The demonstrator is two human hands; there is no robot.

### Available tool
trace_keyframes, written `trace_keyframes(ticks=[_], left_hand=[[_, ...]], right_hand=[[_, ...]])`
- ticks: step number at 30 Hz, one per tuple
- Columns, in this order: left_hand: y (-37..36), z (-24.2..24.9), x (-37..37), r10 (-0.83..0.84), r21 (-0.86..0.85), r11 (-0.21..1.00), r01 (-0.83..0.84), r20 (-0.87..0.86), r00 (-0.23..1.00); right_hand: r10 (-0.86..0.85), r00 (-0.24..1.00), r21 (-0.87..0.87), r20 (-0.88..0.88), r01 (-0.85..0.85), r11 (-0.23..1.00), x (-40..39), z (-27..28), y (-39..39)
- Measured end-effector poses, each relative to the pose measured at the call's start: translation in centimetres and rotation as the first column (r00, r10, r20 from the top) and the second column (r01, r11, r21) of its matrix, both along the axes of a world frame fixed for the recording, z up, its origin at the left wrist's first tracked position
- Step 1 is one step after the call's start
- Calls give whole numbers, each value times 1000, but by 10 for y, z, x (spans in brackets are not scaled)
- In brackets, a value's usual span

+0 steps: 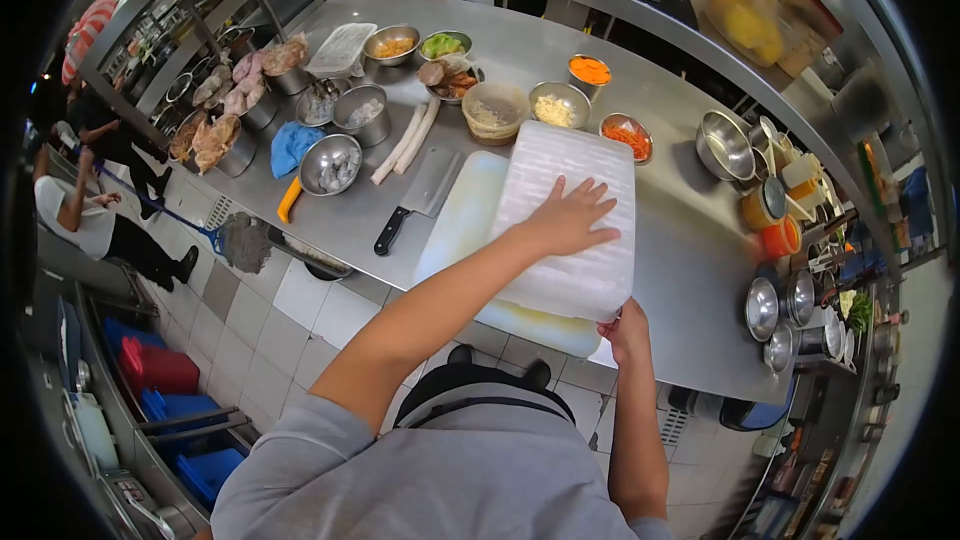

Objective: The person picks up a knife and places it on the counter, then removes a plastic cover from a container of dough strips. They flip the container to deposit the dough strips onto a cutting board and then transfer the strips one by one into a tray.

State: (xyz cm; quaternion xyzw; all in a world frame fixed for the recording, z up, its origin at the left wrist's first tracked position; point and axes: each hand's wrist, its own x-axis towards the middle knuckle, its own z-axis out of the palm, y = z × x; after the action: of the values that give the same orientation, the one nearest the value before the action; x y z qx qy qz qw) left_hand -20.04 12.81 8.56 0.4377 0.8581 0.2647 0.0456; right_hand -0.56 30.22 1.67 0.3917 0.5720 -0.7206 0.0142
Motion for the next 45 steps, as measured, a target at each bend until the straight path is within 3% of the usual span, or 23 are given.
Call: trace_keyframes(ticks=[3,6,8,9,11,12,13,14,15,16,18,20,22,24,25,27,29,32,35,38,40,43,45], left_hand=[[-26,23,-3,50,228,970,-81,136,989],[-87,9,-8,243,511,806,-298,173,954],[-130,-9,1,283,520,712,-471,401,871],[-138,-21,8,298,512,714,-478,396,869],[-154,-46,27,44,457,631,-627,786,616],[-156,-43,36,56,460,617,-638,783,619],[-152,-39,44,-28,431,593,-680,855,517],[-147,-34,51,-122,395,580,-713,907,403],[-143,-40,53,-130,403,576,-712,904,406],[-140,-51,52,-179,473,553,-686,871,457],[-137,-69,50,-219,543,523,-657,830,512],[-131,-80,55,-190,612,415,-674,782,593],[-128,-92,62,-138,621,415,-665,765,629],[-125,-106,66,-90,639,410,-651,738,668],[-124,-113,70,-61,629,503,-593,710,702],[-124,-115,73,-31,604,590,-536,681,732],[-118,-94,76,100,485,751,-448,587,804],[-116,-86,72,209,436,799,-413,442,872],[-117,-89,69,208,340,855,-392,467,860],[-115,-83,72,189,479,767,-428,468,863],[-120,-74,74,236,457,793,-403,379,895],[-117,-74,70,287,375,849,-371,262,921],[-112,-71,66,285,323,879,-351,233,930]], right_hand=[[2,998,-22,-59,-3,1000,0,20,1],[5,992,-31,-128,-9,999,-3,44,8],[87,981,-80,-176,-102,992,-8,42,13],[95,979,-93,-179,-113,989,-12,42,10],[74,964,-189,-254,-124,974,-20,51,8],[52,962,-264,-269,-125,956,-22,58,6],[66,959,-256,-274,-139,957,-28,67,-2],[-71,952,-374,-299,-49,926,-32,73,-12],[-211,929,-490,-305,36,871,-34,78,-20],[-207,928,-485,-310,33,874,-35,76,-24],[-429,797,-680,-426,31,733,-39,63,-32],[-501,749,-726,-434,39,687,-49,58,-36],[-574,697,-772,-430,46,635,-54,39,-29],[-461,633,-752,-622,-318,578,-62,17,-9],[-457,634,-751,-624,-326,575,-65,36,-20],[-569,666,-805,-483,-81,588,-67,75,-41],[-549,657,-797,-517,-134,589,-69,95,-49],[-556,637,-786,-533,-130,604,-63,111,-46],[-580,624,-783,-523,-82,617,-45,111,-28],[-566,604,-766,-561,-121,631,6,108,-2],[-496,571,-682,-654,-162,713,49,100,36],[-543,564,-617,-622,73,783,117,131,65],[-386,607,-335,-695,201,920,161,151,82]])
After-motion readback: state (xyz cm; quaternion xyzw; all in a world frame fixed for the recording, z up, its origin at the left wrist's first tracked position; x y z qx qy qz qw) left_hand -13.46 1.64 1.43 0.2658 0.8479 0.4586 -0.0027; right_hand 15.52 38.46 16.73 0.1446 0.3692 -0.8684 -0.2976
